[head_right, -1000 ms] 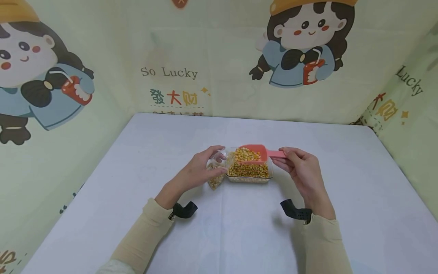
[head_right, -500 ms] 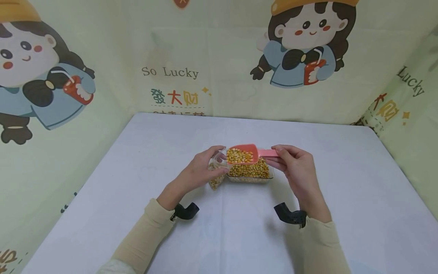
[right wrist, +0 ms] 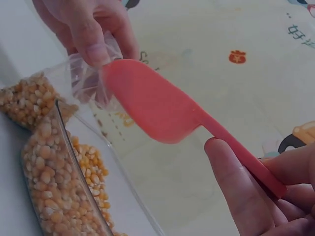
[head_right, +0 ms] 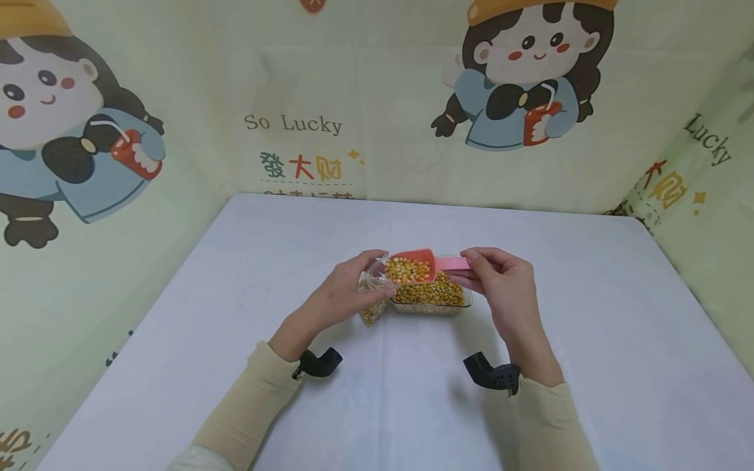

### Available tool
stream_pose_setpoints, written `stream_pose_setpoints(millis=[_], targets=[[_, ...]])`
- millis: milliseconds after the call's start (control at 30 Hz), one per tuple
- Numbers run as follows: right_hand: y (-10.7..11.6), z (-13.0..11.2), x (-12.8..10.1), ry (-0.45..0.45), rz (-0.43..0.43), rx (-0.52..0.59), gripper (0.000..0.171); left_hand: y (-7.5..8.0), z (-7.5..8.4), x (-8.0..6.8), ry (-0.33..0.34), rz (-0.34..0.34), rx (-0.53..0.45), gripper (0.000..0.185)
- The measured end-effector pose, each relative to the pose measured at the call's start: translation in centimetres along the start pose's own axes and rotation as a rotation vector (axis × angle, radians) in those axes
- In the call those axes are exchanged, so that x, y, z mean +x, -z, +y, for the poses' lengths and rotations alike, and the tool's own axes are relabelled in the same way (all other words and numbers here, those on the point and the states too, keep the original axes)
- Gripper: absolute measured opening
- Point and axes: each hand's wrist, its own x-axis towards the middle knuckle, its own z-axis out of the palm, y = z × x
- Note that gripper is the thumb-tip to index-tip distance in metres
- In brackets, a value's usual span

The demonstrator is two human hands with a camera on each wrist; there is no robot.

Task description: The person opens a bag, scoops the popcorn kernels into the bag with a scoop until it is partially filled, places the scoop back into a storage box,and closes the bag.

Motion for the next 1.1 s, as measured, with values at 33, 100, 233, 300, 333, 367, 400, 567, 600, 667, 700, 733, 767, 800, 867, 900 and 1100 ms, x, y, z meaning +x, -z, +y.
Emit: stream_pose_setpoints(millis=[33,100,233,300,333,367,400,567,600,667,700,733,767,800,867,900,1100], targets=[[-0.1,-0.1,0.0,0.0,0.007,-0.039,0.032,0.0,0.0,0.0,0.007,0.0,0.001,0.074],[-0.2,-0.3,-0.1,0.0,0.016,-0.124,0.036,0.0,0.0,0.0,0.016,0.001,0.001,0.075],[-0.6,-0.9,-0.5,0.002,0.041,-0.324,0.041,0.0,0.0,0.1,0.025,-0.002,0.01,0.075],[-1.0,-1.2,-0.7,0.024,0.051,-0.388,0.041,0.0,0.0,0.1,0.025,-0.001,0.016,0.075],[-1.2,-1.3,-0.8,0.039,0.054,-0.412,0.041,0.0,-0.1,0.1,0.026,-0.001,0.015,0.075],[-1.4,-1.3,-0.9,0.051,0.061,-0.431,0.04,0.0,-0.1,0.1,0.026,0.0,0.015,0.075],[-1.6,-1.4,-1.0,0.067,0.067,-0.447,0.04,0.0,0.0,0.0,0.024,0.003,0.017,0.075],[-2.4,-1.5,-1.3,0.135,0.091,-0.496,0.035,-0.1,-0.1,0.1,0.015,0.009,0.015,0.074],[-2.6,-1.5,-1.4,0.15,0.092,-0.504,0.034,-0.1,-0.1,0.0,0.013,0.01,0.016,0.074],[-2.8,-1.6,-1.5,0.178,0.092,-0.518,0.032,-0.1,-0.1,0.1,0.006,0.012,0.017,0.074],[-2.9,-1.6,-1.6,0.189,0.094,-0.527,0.031,-0.1,-0.2,0.0,0.004,0.013,0.019,0.074],[-2.9,-1.7,-1.6,0.202,0.095,-0.537,0.031,-0.1,-0.2,0.0,0.001,0.015,0.022,0.074],[-3.0,-1.7,-1.7,0.211,0.096,-0.542,0.03,-0.1,-0.2,0.1,-0.002,0.018,0.024,0.074],[-3.1,-1.8,-1.8,0.223,0.097,-0.55,0.029,-0.1,-0.2,0.1,-0.003,0.02,0.026,0.074],[-3.2,-1.8,-1.9,0.249,0.099,-0.566,0.027,-0.1,-0.1,0.1,-0.005,0.023,0.029,0.074],[-3.2,-1.8,-2.0,0.266,0.1,-0.577,0.026,-0.1,-0.1,0.1,-0.005,0.023,0.026,0.074],[-3.5,-1.9,-2.2,0.354,0.087,-0.595,0.021,0.0,-0.2,0.1,-0.009,0.02,0.014,0.073]])
